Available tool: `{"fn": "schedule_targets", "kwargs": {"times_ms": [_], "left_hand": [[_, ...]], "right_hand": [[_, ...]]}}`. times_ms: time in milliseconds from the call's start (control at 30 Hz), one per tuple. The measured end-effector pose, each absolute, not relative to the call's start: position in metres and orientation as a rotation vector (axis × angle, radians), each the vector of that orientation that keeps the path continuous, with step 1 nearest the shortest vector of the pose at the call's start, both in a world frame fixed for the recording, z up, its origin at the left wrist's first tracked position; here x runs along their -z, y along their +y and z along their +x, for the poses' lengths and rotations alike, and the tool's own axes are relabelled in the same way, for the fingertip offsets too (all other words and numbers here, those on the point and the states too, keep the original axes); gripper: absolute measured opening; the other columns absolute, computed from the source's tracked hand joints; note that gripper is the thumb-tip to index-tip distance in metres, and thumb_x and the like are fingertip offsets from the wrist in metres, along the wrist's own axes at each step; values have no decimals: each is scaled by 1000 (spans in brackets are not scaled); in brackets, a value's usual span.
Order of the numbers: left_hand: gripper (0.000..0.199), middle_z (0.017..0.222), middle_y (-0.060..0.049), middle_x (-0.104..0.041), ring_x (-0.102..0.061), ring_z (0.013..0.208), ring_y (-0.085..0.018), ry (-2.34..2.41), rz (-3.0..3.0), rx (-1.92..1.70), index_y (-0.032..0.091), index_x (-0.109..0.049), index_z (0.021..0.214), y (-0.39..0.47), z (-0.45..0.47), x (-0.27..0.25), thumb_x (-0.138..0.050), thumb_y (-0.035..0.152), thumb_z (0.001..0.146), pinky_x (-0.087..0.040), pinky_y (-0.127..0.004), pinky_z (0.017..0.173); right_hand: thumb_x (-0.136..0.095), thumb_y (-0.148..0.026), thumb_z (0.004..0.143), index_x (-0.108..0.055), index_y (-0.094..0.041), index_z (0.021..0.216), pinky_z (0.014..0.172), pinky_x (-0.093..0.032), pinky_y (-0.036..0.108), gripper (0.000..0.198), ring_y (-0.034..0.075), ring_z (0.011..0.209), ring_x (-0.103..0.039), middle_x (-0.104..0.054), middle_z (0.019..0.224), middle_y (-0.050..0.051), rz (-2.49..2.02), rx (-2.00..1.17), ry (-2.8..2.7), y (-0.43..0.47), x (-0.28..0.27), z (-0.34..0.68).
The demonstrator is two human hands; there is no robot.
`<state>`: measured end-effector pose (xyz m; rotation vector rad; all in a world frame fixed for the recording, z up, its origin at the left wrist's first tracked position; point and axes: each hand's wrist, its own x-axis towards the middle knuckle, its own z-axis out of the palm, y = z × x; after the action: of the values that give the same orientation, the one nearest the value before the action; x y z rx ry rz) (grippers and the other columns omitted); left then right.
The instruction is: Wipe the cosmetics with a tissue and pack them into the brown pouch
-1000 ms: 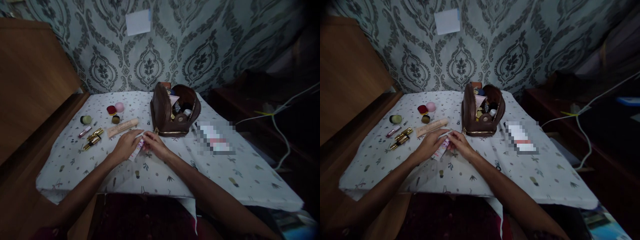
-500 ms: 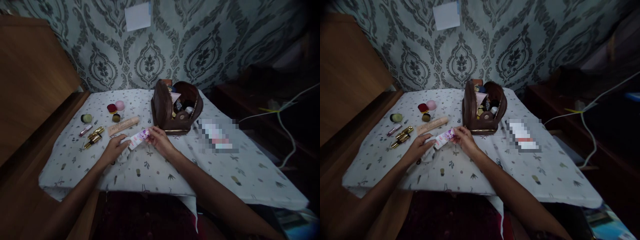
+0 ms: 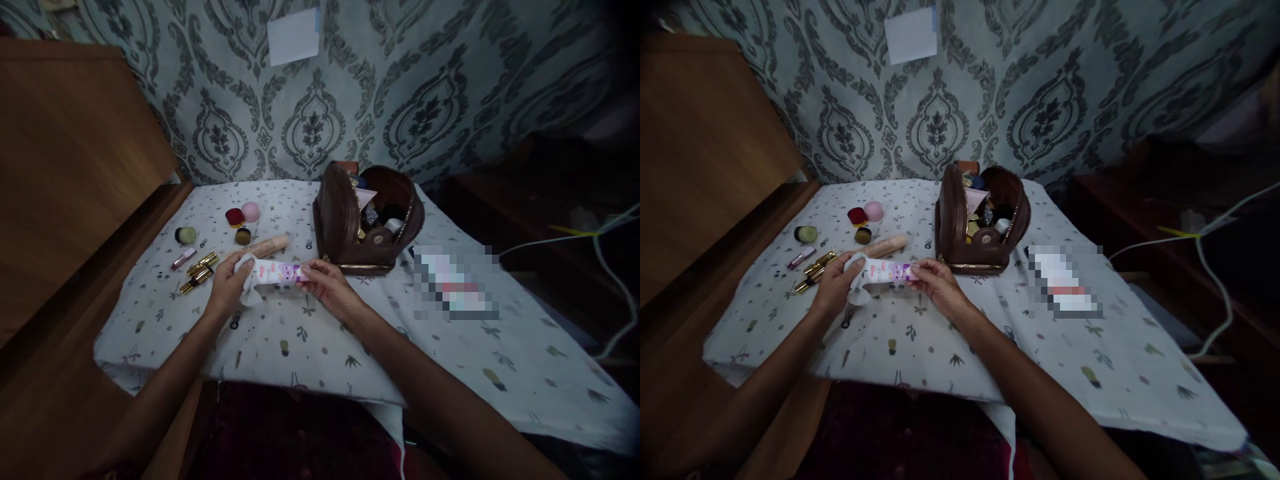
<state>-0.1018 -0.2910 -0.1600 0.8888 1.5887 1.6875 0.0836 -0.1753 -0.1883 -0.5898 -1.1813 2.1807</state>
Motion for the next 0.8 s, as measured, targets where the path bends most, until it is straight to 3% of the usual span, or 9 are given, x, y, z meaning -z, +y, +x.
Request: {"fn": "schedule_targets", "kwargs": {"times_ms": [300, 367, 467, 600, 800], "left_hand": [[39, 60, 5, -59, -51, 49, -9, 1459, 519, -1890, 18, -62, 81, -277, -93, 158, -78, 51, 67, -39, -19, 47], [35, 64, 3, -63, -59, 58, -12, 1430, 466, -1918, 19, -61, 79, -274, -90, 159, -74, 51, 72, -45, -22, 52], [25, 83, -1, -72, -68, 86, -18, 1305, 507, -1943, 20, -64, 84, -271, -81, 164, -67, 44, 80, -54, -26, 71], [26, 97, -4, -74, -68, 90, -18, 1181, 466, -1932, 17, -68, 93, -269, -67, 169, -73, 37, 77, -54, -28, 78], [45, 79, -3, -74, -67, 72, -16, 1186, 506, -1832, 14, -70, 91, -267, -45, 166, -82, 50, 65, -52, -26, 67]], "right_hand": [[-93, -38, 56, -64, -21, 74, 81, -63, 35, 39, 17, 77, -70, -70, 84, 0, -619, -2181, -993, -175, 192, 82], [-93, -40, 56, -65, -21, 76, 83, -63, 37, 40, 19, 82, -71, -71, 89, 1, -616, -2177, -977, -175, 192, 82], [-90, -39, 61, -64, -22, 81, 86, -61, 35, 37, 19, 86, -71, -72, 93, 2, -595, -2189, -999, -176, 193, 82], [-88, -37, 65, -60, -21, 83, 76, -58, 27, 37, 15, 81, -71, -72, 84, 1, -569, -2253, -1103, -182, 193, 81], [-92, -36, 55, -58, -22, 82, 65, -52, 23, 46, 12, 68, -64, -67, 78, -4, -565, -2192, -1162, -189, 195, 76]]}}
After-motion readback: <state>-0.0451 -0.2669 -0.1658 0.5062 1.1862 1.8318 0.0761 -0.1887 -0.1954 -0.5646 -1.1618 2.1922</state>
